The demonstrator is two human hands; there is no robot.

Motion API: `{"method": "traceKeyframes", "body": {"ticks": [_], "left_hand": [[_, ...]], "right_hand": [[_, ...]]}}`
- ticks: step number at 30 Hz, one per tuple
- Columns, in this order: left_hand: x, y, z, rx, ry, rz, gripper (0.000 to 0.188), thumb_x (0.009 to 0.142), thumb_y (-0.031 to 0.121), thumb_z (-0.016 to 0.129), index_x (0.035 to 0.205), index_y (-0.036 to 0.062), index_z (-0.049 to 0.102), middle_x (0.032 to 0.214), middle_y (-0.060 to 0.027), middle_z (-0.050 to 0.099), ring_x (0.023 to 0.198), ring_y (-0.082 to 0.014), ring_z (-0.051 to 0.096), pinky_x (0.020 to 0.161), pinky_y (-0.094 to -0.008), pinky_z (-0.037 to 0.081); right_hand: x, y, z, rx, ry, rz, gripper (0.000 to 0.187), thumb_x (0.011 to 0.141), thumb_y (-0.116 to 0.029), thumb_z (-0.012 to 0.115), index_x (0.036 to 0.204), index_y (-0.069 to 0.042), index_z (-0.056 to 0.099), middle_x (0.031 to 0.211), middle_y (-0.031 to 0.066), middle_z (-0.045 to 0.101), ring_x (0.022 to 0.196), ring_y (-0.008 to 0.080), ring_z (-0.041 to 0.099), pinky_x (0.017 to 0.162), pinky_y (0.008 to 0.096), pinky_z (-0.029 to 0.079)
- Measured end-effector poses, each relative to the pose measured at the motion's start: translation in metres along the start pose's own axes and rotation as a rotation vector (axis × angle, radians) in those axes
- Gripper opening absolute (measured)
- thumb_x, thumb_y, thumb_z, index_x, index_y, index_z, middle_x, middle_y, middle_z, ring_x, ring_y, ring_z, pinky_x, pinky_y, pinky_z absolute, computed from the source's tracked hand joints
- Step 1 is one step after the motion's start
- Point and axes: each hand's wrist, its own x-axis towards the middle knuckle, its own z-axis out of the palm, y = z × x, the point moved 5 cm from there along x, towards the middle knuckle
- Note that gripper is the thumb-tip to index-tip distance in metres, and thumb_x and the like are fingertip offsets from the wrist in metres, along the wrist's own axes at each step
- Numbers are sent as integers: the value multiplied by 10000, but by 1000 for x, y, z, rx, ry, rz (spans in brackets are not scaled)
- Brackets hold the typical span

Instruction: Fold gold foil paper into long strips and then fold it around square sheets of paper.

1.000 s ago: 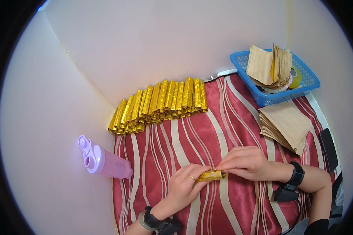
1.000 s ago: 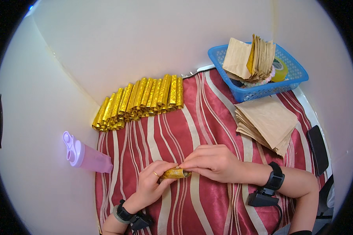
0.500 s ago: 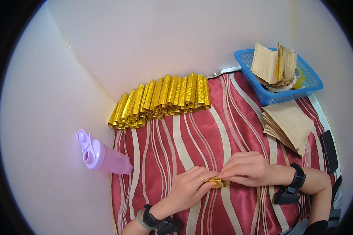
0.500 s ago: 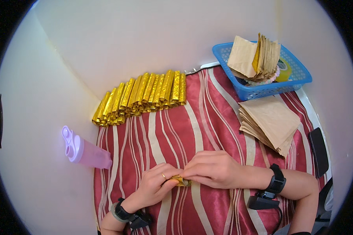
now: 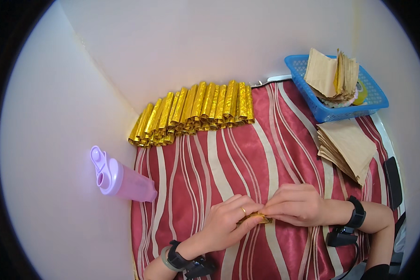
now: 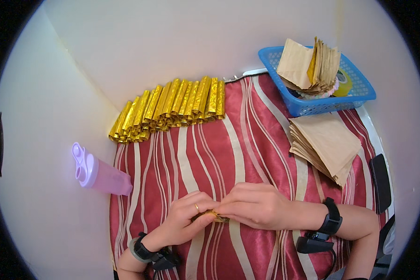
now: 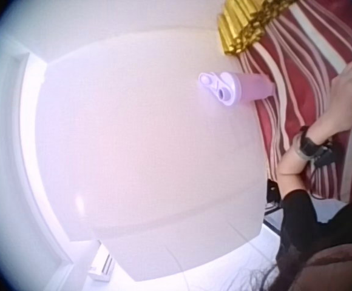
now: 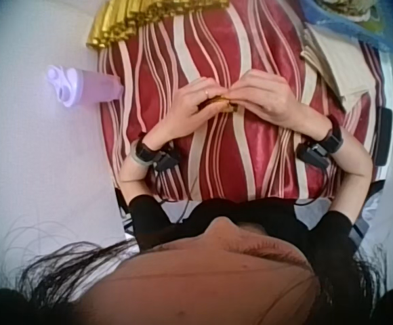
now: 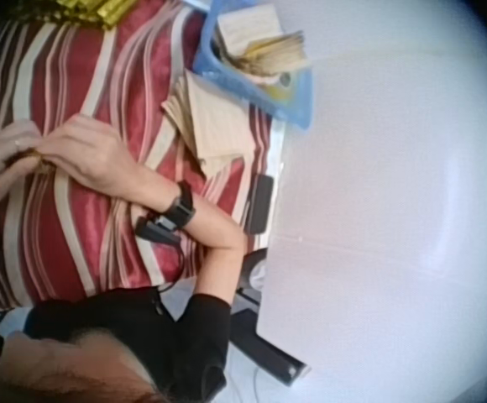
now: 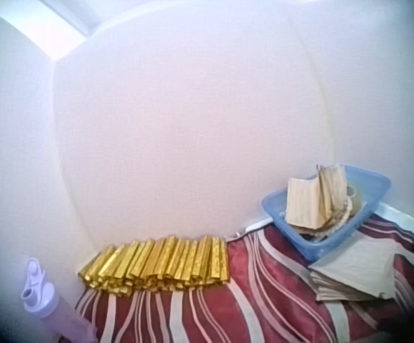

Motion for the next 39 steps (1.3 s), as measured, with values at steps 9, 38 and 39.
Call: {"method": "traceKeyframes", "body": {"ticks": [9,38,39], "left_hand": [[0,-2,2,-152,-50,-65,221,864,100,653,1062,1,649,910,-94,606,845,-239,573,746,-329,458],[-6,-48,-19,-420,217,-359,294,989,164,520,1183,-30,627,1123,-89,670,1023,-128,614,881,-283,498],[-6,-51,-18,-414,217,-354,294,989,164,520,1183,-30,627,1123,-89,670,1023,-128,614,881,-283,498]], "right_hand": [[-2,0,2,-27,15,-46,251,731,4,731,973,12,665,881,95,649,722,229,631,586,306,520],[-13,61,-25,371,200,649,142,860,7,612,976,8,695,924,55,669,803,75,599,698,211,464],[-14,65,-25,370,203,643,142,860,7,612,976,8,695,924,55,669,803,75,599,698,211,464]]}}
